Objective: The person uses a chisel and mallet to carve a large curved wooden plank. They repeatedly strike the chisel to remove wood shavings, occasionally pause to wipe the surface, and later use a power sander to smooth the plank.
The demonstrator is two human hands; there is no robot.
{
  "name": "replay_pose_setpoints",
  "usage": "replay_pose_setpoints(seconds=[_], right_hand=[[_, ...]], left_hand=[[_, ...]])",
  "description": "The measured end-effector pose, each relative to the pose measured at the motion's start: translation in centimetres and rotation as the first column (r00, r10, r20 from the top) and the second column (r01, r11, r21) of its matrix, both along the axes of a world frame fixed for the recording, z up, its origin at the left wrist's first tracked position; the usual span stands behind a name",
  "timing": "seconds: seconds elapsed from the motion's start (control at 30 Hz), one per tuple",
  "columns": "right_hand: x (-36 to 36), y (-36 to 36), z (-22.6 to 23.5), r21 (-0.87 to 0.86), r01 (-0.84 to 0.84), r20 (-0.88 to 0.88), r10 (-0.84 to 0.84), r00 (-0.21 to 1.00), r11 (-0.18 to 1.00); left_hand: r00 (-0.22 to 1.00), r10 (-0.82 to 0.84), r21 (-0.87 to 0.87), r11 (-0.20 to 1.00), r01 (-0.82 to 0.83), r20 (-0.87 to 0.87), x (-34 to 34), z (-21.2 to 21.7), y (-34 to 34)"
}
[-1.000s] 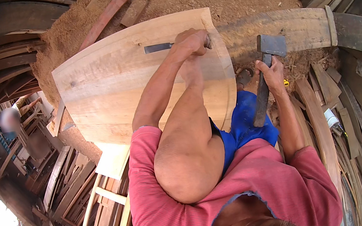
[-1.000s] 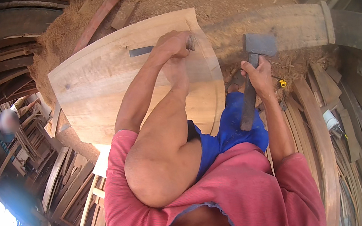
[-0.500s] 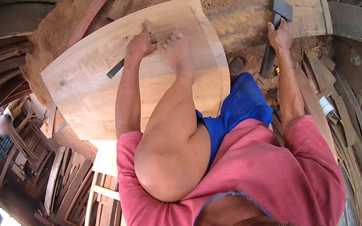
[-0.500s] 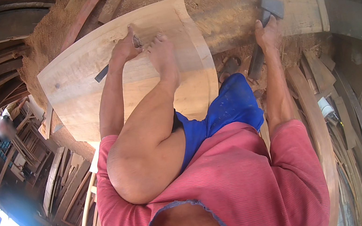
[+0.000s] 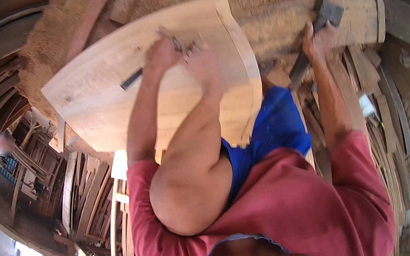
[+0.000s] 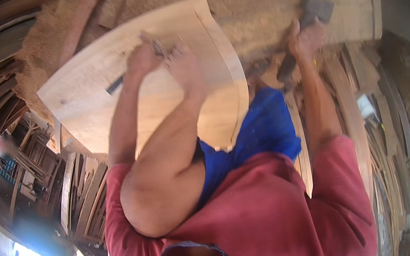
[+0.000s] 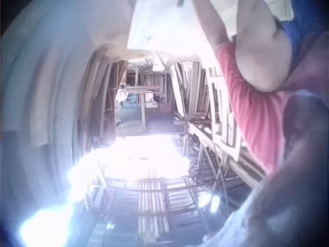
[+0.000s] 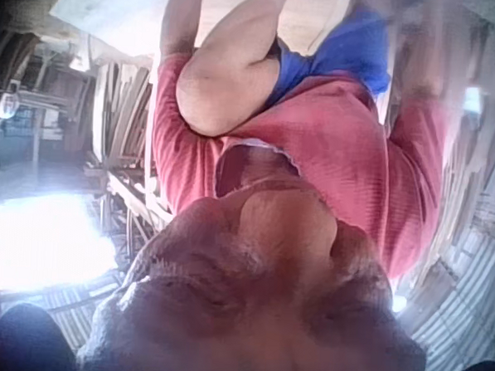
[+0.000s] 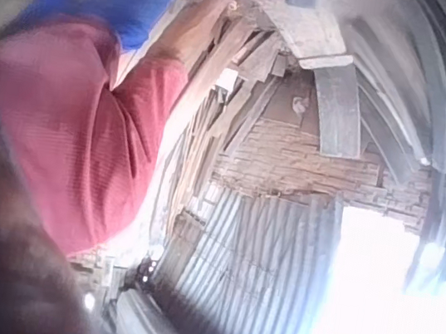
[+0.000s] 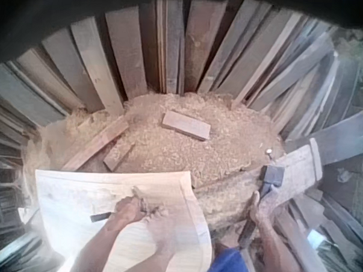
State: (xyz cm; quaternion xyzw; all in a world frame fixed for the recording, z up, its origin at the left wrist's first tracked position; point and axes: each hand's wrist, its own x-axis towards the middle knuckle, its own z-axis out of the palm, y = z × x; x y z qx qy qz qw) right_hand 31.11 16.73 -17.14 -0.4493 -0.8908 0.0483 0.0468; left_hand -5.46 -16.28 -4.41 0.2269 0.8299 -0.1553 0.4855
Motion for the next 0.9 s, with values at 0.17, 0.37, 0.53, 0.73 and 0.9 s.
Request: replay_pose_setpoints(seconds=[0.17, 0.37, 0.53, 0.73, 0.9], right_hand=[[-1.9, -0.2, 1.7, -0.136, 0.189, 0.021, -0.188, 0.982, 0.973], [-1.9, -0.6, 1.4, -0.136, 0.164, -0.086, -0.176, 0.981, 0.977], [-1.9, -1.3, 2.2, -0.179, 0.178, -0.162, -0.207, 0.965, 0.968], [-1.2, -1.3, 5.4, -0.359, 0.156, -0.173, -0.229, 0.958, 0.920], [-0.2, -1.1, 2.8, -0.340, 0.098, -0.257, -0.193, 0.947, 0.935]], left_hand=[[0.992, -0.120, -0.078, 0.990, 0.119, -0.021, -0.5, 1.1, 0.6], [0.980, -0.175, -0.049, 0.984, 0.171, -0.097, -0.4, -0.2, -0.4], [0.962, -0.268, -0.062, 0.962, 0.265, -0.048, -1.4, -1.6, -1.5], [0.924, -0.383, -0.097, 0.920, 0.380, -0.011, -1.1, 0.6, 0.4], [0.951, -0.309, 0.008, 0.951, 0.309, -0.022, -1.4, 0.1, -0.9]])
